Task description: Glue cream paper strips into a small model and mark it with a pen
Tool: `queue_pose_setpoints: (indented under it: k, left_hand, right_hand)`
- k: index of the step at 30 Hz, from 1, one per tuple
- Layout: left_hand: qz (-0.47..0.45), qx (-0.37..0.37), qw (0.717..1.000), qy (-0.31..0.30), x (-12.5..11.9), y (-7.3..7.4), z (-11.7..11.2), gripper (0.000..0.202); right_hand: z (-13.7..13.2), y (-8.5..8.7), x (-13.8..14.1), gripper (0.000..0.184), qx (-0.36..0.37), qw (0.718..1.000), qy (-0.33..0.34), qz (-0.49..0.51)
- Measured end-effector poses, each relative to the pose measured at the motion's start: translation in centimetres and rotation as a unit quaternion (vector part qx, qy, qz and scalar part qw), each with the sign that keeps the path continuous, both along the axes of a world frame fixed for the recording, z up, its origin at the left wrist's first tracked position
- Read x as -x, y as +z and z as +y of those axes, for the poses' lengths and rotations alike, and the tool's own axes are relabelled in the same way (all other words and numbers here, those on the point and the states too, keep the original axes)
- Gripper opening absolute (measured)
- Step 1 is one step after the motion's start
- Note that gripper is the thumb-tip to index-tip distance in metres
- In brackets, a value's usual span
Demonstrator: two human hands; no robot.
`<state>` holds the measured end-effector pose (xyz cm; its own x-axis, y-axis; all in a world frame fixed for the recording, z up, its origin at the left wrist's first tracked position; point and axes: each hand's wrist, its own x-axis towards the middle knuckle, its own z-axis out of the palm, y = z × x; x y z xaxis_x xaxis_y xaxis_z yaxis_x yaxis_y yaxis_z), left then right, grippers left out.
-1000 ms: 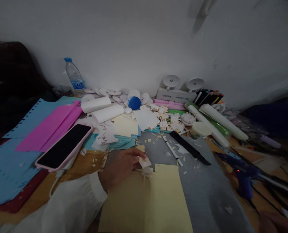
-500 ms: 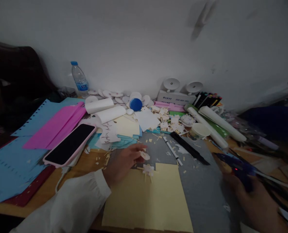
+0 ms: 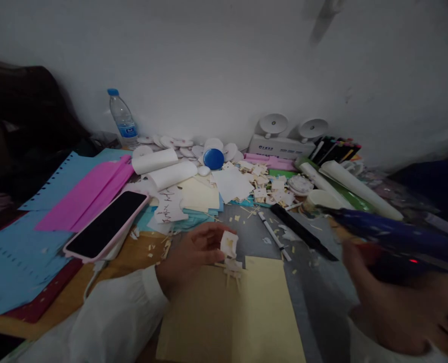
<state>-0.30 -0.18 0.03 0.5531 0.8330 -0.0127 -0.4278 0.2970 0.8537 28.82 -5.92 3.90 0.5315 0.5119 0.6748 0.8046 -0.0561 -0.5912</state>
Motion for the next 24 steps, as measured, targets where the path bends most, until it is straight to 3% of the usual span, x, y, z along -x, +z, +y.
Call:
queue_pose_setpoints:
  k: [1, 3, 5, 7, 10, 16, 24]
  left_hand:
    - [0.007, -0.008, 1.0, 0.003, 0.0, 0.0, 0.0, 0.046]
    - [0.021, -0.022, 1.0, 0.009, 0.0, -0.1, 0.1, 0.047]
    - [0.027, -0.029, 0.999, 0.009, 0.1, -0.4, 0.3, 0.048]
    - [0.035, -0.038, 0.999, 0.007, 0.2, -0.6, 0.4, 0.048]
    - [0.07, -0.063, 0.995, 0.012, 0.4, -0.6, 0.4, 0.045]
    - [0.152, -0.102, 0.983, 0.006, 0.8, -0.3, 0.2, 0.046]
    - [0.176, -0.104, 0.979, -0.005, 0.9, -0.5, 0.0, 0.049]
  right_hand:
    - [0.5, -0.3, 1.2, 0.027, -0.012, 1.0, 0.009, -0.015]
    - [1.1, -1.5, 2.9, 0.025, 0.01, 0.996, 0.091, -0.024]
    - [1.1, -3.1, 3.7, 0.021, 0.053, 0.983, 0.174, -0.029]
    - [0.9, -4.3, 4.0, 0.02, 0.081, 0.974, 0.206, -0.05]
    - [0.7, -4.9, 4.0, 0.022, 0.087, 0.97, 0.207, -0.098]
    - [1.0, -4.0, 4.3, 0.02, 0.1, 0.962, 0.208, -0.143]
    - [0.9, -3.8, 4.8, 0.012, 0.091, 0.955, 0.237, -0.153]
